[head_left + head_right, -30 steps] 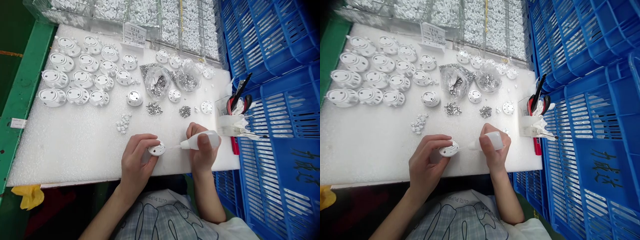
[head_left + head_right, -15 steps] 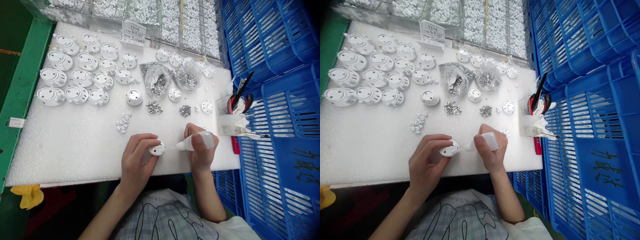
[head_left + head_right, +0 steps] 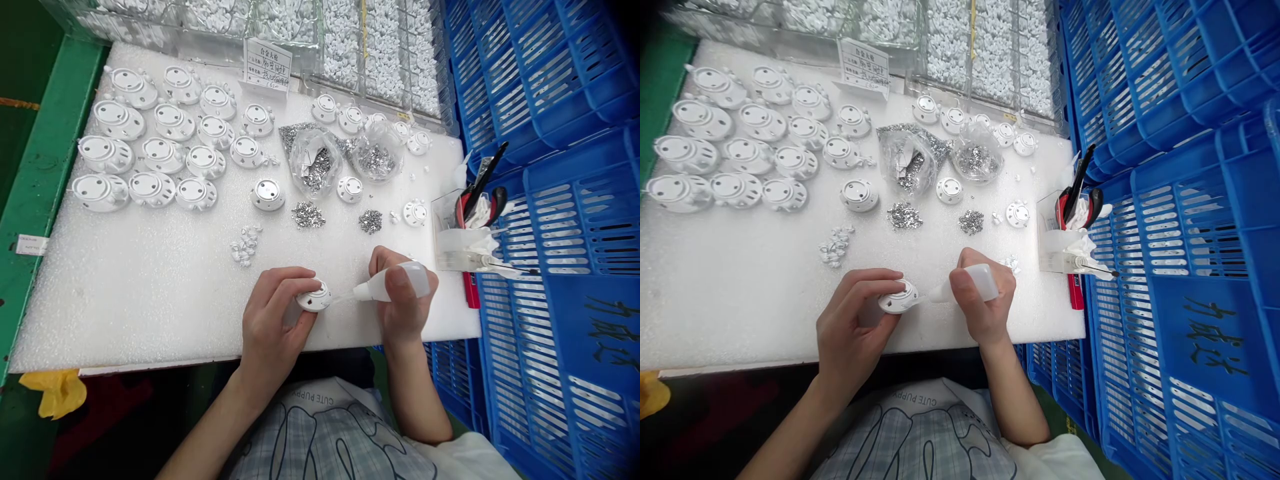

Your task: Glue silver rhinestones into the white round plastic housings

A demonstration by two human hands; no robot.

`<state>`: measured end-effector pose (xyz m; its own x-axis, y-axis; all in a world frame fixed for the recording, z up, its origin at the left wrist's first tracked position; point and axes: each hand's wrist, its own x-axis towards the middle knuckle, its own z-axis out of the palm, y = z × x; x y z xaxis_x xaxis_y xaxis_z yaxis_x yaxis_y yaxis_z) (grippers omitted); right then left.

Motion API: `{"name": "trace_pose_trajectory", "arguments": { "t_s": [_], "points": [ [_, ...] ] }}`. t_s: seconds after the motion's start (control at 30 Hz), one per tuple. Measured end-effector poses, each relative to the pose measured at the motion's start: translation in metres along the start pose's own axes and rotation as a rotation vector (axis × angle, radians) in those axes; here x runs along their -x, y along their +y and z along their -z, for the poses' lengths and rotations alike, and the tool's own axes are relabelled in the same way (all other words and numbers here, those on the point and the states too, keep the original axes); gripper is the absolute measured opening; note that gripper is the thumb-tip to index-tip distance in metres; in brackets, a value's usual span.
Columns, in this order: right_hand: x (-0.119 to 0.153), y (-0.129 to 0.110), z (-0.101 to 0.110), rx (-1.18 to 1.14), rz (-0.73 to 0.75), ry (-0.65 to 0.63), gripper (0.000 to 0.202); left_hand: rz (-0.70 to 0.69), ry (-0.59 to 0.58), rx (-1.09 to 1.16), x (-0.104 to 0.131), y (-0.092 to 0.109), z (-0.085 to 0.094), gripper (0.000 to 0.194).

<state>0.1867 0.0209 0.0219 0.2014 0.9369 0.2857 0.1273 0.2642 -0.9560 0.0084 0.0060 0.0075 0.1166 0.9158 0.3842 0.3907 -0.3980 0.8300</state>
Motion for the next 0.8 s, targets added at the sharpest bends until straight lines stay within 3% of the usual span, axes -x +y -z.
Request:
{"name": "trace_pose_trajectory", "arguments": {
  "t_s": [0.8],
  "points": [
    [0.0005,-0.0011,-0.0004,0.017,-0.038,0.003,0.061,0.011,-0.008,0.0,-0.0003,0.0004,-0.0005,0.023]
  ]
}}
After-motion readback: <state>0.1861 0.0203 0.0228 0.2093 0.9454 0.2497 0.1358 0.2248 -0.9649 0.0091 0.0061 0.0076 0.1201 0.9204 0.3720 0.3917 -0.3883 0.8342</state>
